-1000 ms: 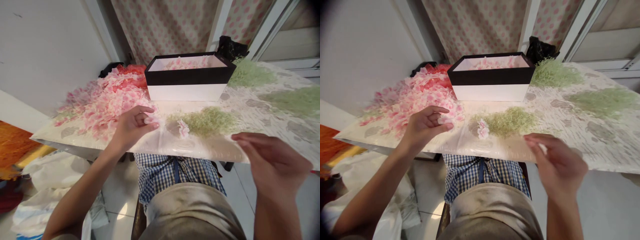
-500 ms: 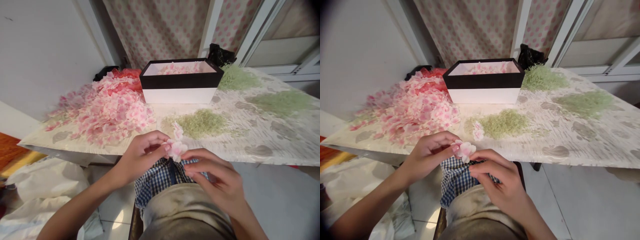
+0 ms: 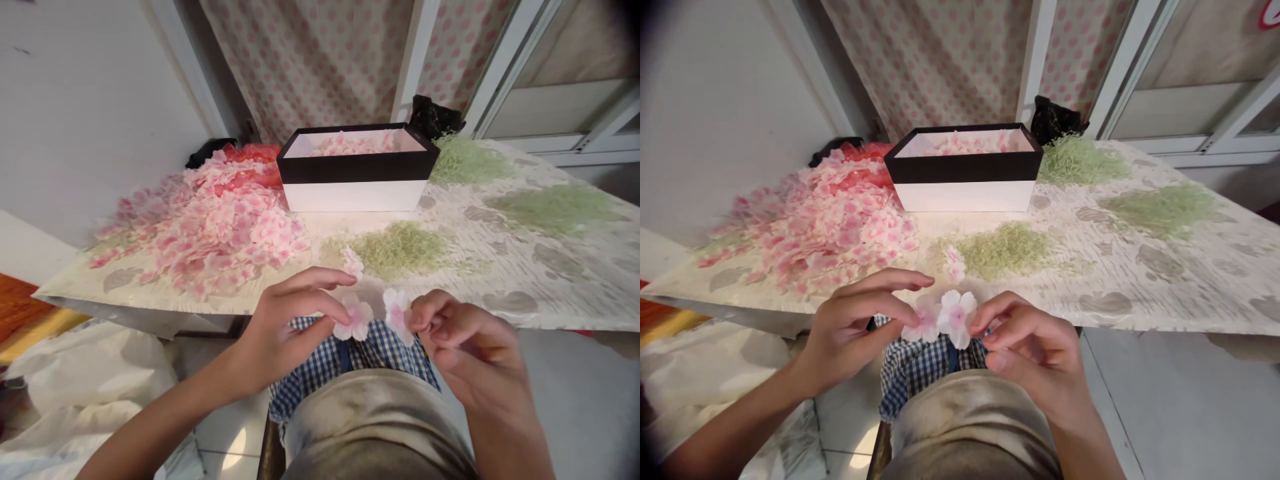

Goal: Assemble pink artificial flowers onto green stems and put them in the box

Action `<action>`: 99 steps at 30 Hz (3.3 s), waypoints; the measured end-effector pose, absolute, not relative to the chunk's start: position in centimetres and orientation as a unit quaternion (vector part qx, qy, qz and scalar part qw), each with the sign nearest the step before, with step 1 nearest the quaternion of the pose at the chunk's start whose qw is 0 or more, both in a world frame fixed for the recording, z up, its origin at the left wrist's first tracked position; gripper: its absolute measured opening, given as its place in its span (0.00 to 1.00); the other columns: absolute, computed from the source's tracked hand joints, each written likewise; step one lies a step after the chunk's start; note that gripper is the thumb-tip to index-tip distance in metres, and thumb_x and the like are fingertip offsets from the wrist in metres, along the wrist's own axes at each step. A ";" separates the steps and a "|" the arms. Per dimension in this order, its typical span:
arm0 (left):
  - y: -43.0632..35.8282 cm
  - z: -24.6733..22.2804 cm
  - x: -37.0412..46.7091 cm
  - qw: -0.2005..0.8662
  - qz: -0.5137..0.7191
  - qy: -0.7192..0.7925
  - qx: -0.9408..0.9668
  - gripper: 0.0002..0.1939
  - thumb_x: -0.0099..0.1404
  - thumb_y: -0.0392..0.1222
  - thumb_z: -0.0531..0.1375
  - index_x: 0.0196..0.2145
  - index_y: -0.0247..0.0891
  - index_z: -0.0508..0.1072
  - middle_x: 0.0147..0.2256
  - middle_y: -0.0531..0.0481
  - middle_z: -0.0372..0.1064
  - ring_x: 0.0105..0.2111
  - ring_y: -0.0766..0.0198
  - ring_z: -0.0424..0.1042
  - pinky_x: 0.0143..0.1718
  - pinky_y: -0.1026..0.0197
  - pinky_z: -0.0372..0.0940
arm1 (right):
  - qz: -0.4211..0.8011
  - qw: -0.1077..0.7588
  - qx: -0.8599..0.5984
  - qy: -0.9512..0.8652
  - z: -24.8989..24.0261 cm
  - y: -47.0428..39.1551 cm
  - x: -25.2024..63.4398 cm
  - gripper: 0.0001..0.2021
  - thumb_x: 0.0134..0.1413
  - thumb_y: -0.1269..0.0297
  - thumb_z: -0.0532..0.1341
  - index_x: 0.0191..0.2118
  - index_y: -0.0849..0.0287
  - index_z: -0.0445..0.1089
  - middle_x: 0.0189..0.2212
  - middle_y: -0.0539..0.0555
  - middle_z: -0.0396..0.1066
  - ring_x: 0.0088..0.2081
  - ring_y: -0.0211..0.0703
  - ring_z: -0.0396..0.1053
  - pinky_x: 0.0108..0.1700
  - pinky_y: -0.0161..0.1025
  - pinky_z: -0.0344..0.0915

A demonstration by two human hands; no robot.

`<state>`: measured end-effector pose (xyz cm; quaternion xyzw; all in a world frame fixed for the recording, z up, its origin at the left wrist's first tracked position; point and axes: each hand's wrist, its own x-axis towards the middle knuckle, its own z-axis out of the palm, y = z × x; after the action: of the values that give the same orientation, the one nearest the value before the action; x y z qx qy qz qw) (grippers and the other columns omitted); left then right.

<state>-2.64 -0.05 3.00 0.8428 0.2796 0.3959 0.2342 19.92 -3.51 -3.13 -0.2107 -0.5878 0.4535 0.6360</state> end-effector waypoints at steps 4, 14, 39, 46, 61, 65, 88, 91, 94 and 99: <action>-0.1 2.8 -2.4 0.240 0.393 0.264 0.848 0.11 0.64 0.28 0.59 0.30 0.42 0.76 0.39 0.46 0.75 0.38 0.65 0.77 0.41 0.64 0.72 | 0.442 0.601 -0.252 -0.616 -2.8 -4.3 19.3 0.09 0.55 0.71 0.67 0.39 0.48 0.77 0.37 0.52 0.75 0.38 0.42 0.74 0.35 0.38 0.73; -0.3 2.5 -2.0 0.273 0.395 0.259 0.838 0.11 0.63 0.26 0.58 0.31 0.41 0.76 0.35 0.47 0.75 0.34 0.66 0.76 0.35 0.65 0.71 | 0.379 0.565 -0.254 -0.688 -1.8 -4.5 18.9 0.15 0.54 0.80 0.64 0.40 0.51 0.76 0.38 0.51 0.75 0.39 0.40 0.75 0.38 0.37 0.74; -1.2 1.7 -1.5 0.212 0.422 0.225 0.852 0.07 0.62 0.27 0.63 0.37 0.33 0.72 0.34 0.46 0.74 0.33 0.67 0.75 0.35 0.67 0.70 | 0.282 0.541 -0.289 -0.738 -2.1 -5.0 18.6 0.15 0.54 0.85 0.61 0.41 0.58 0.72 0.44 0.52 0.71 0.45 0.36 0.72 0.44 0.31 0.70; -1.1 1.5 -1.5 0.197 0.414 0.216 0.862 0.07 0.63 0.26 0.61 0.37 0.34 0.71 0.33 0.44 0.75 0.33 0.65 0.76 0.34 0.66 0.71 | 0.277 0.535 -0.286 -0.745 -2.1 -5.1 18.5 0.16 0.53 0.85 0.60 0.41 0.58 0.71 0.44 0.53 0.70 0.44 0.37 0.71 0.42 0.33 0.70; -1.0 0.2 -2.0 0.179 0.385 0.178 0.888 0.22 0.64 0.24 0.57 0.54 0.37 0.65 0.39 0.44 0.74 0.37 0.64 0.75 0.36 0.65 0.72 | 0.299 0.543 -0.295 -0.727 -3.0 -4.3 18.4 0.16 0.53 0.86 0.62 0.39 0.55 0.73 0.44 0.51 0.69 0.42 0.34 0.71 0.40 0.31 0.68; -1.3 0.9 -1.7 0.238 0.386 0.219 0.864 0.19 0.65 0.27 0.59 0.52 0.39 0.65 0.41 0.45 0.75 0.39 0.65 0.76 0.41 0.66 0.72 | 0.269 0.556 -0.279 -0.736 -3.0 -4.3 18.4 0.16 0.51 0.86 0.62 0.40 0.57 0.73 0.43 0.52 0.69 0.42 0.35 0.71 0.39 0.32 0.69; -1.3 0.4 -1.2 0.424 0.366 0.265 0.785 0.18 0.68 0.31 0.57 0.54 0.40 0.61 0.33 0.53 0.67 0.33 0.69 0.71 0.38 0.65 0.68 | 0.411 0.588 -0.310 -0.624 -3.4 -4.0 17.2 0.11 0.53 0.79 0.65 0.37 0.53 0.74 0.35 0.49 0.75 0.36 0.36 0.74 0.37 0.34 0.72; -1.3 0.4 -1.1 0.433 0.361 0.267 0.781 0.17 0.68 0.32 0.56 0.53 0.40 0.60 0.32 0.54 0.67 0.32 0.69 0.70 0.36 0.66 0.67 | 0.430 0.581 -0.307 -0.619 -3.4 -3.9 17.2 0.09 0.53 0.77 0.66 0.35 0.54 0.73 0.35 0.50 0.74 0.39 0.38 0.74 0.40 0.36 0.71; -1.3 0.5 -1.0 0.430 0.362 0.271 0.781 0.16 0.69 0.32 0.56 0.52 0.39 0.61 0.31 0.54 0.67 0.31 0.70 0.69 0.36 0.67 0.67 | 0.445 0.581 -0.302 -0.611 -3.4 -3.9 17.3 0.08 0.53 0.77 0.66 0.33 0.54 0.73 0.35 0.51 0.73 0.40 0.40 0.73 0.40 0.37 0.71; -1.2 0.5 -0.9 0.421 0.363 0.271 0.785 0.16 0.68 0.31 0.56 0.52 0.38 0.61 0.32 0.53 0.69 0.31 0.69 0.70 0.36 0.66 0.67 | 0.458 0.584 -0.308 -0.595 -3.4 -3.9 17.2 0.07 0.53 0.76 0.65 0.32 0.55 0.73 0.36 0.52 0.73 0.39 0.40 0.73 0.39 0.38 0.71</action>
<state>-0.89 -1.25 0.51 0.7855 0.2710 0.3633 0.4214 17.21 -3.88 -3.39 -0.3079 -0.5955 0.4576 0.5841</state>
